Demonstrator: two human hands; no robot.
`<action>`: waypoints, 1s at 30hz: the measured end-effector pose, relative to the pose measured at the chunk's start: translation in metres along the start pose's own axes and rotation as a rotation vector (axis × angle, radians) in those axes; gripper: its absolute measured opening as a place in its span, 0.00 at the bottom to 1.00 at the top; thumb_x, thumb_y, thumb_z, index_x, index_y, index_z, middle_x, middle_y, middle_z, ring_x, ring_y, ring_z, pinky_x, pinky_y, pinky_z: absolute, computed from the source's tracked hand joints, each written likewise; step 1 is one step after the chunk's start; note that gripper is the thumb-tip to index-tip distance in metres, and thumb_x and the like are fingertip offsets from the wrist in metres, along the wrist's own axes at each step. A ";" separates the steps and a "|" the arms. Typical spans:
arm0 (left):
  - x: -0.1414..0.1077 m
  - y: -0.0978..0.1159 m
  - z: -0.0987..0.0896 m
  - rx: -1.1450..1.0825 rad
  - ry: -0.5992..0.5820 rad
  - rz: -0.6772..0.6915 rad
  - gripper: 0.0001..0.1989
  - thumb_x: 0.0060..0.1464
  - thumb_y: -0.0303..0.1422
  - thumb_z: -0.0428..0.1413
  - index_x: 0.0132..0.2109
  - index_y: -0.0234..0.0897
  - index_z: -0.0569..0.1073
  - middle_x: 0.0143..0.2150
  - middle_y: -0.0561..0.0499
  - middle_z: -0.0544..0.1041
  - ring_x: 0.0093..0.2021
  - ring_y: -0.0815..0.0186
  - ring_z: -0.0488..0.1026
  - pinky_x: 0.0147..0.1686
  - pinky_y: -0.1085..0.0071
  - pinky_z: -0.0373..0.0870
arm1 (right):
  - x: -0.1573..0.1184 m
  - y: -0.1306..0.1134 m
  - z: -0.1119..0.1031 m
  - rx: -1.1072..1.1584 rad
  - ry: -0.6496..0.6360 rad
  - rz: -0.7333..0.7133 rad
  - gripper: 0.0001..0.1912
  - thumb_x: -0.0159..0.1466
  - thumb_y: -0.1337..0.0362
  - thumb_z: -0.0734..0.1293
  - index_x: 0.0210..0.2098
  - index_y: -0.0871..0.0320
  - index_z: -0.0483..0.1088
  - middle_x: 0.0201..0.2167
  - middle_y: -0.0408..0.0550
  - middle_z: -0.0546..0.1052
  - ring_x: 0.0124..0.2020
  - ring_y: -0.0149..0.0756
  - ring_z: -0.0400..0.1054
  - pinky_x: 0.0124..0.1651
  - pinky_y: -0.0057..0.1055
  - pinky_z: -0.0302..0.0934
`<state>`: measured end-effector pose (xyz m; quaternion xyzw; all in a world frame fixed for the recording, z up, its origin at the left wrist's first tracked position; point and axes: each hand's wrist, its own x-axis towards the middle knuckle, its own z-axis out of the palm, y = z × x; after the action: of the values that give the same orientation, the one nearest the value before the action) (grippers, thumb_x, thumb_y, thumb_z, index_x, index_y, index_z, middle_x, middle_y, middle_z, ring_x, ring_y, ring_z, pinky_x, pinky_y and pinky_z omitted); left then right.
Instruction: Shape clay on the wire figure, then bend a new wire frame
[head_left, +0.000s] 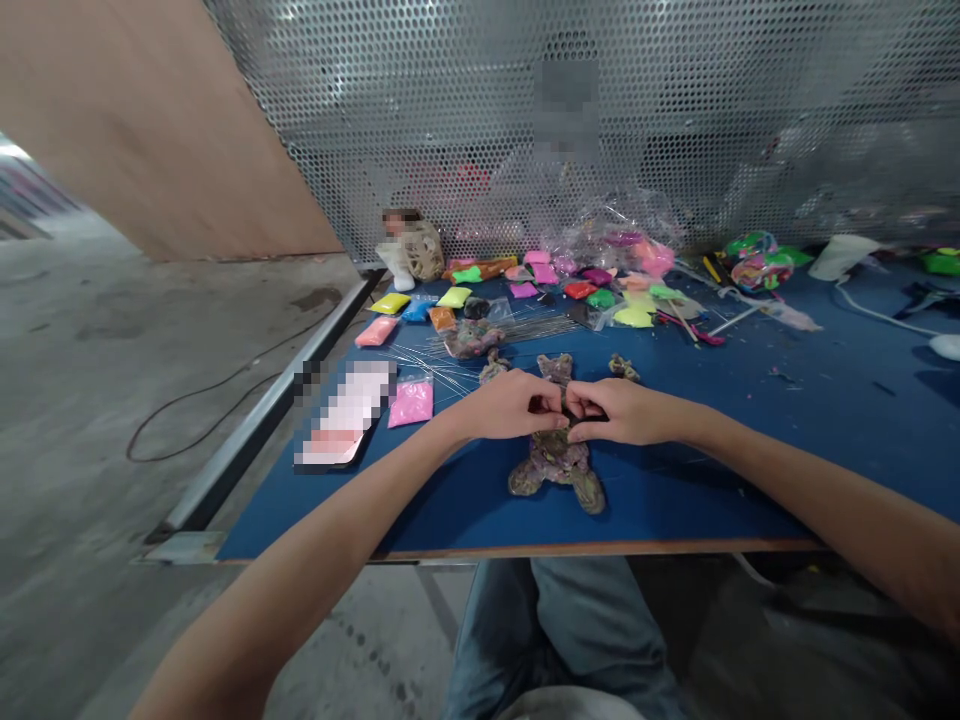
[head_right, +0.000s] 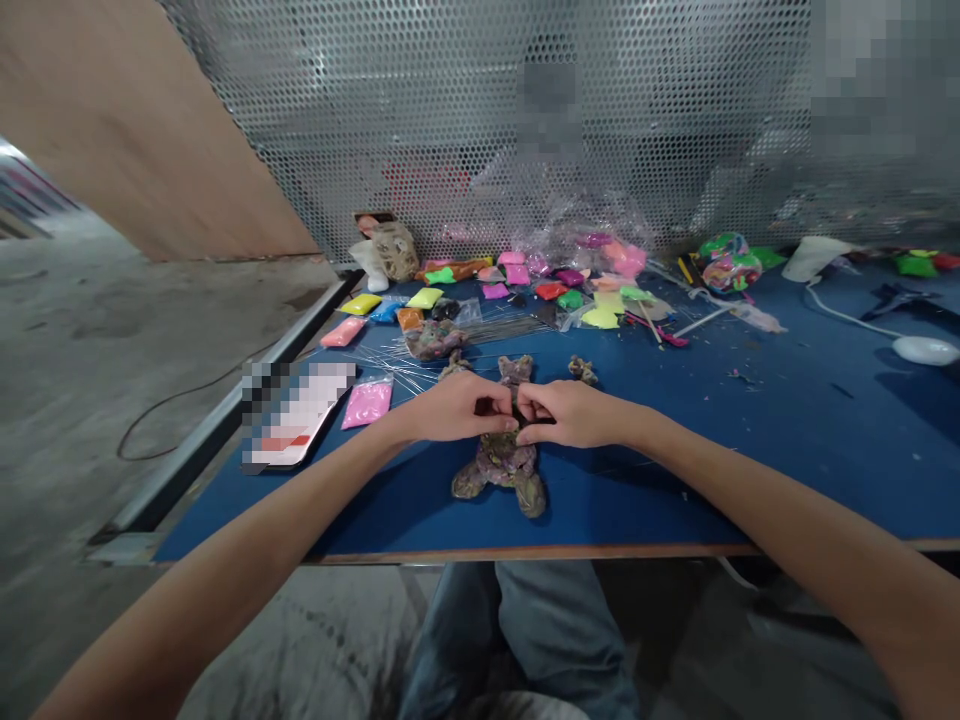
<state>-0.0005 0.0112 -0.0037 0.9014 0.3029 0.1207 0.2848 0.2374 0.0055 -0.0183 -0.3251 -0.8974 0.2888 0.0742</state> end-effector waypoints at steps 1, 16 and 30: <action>-0.001 -0.001 -0.002 -0.036 -0.015 0.009 0.11 0.59 0.40 0.60 0.37 0.35 0.79 0.31 0.53 0.78 0.29 0.71 0.70 0.30 0.75 0.58 | 0.000 0.000 0.000 -0.014 -0.004 -0.014 0.16 0.66 0.49 0.67 0.37 0.55 0.63 0.25 0.38 0.66 0.26 0.31 0.57 0.32 0.29 0.46; 0.000 -0.001 -0.003 -0.007 0.027 -0.037 0.10 0.56 0.38 0.61 0.37 0.36 0.81 0.36 0.51 0.79 0.33 0.70 0.72 0.32 0.77 0.63 | 0.004 -0.002 0.005 -0.052 0.107 0.038 0.19 0.64 0.46 0.68 0.33 0.55 0.62 0.23 0.37 0.67 0.24 0.30 0.60 0.30 0.28 0.45; 0.002 -0.002 -0.003 -0.039 -0.012 0.022 0.04 0.54 0.31 0.57 0.35 0.35 0.74 0.33 0.53 0.72 0.32 0.71 0.67 0.32 0.76 0.60 | 0.003 -0.013 0.009 -0.126 0.117 0.073 0.09 0.66 0.57 0.67 0.35 0.54 0.65 0.23 0.38 0.70 0.25 0.30 0.62 0.31 0.29 0.45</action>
<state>-0.0012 0.0150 -0.0024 0.8996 0.2891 0.1243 0.3027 0.2247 -0.0051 -0.0183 -0.3780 -0.8955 0.2149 0.0951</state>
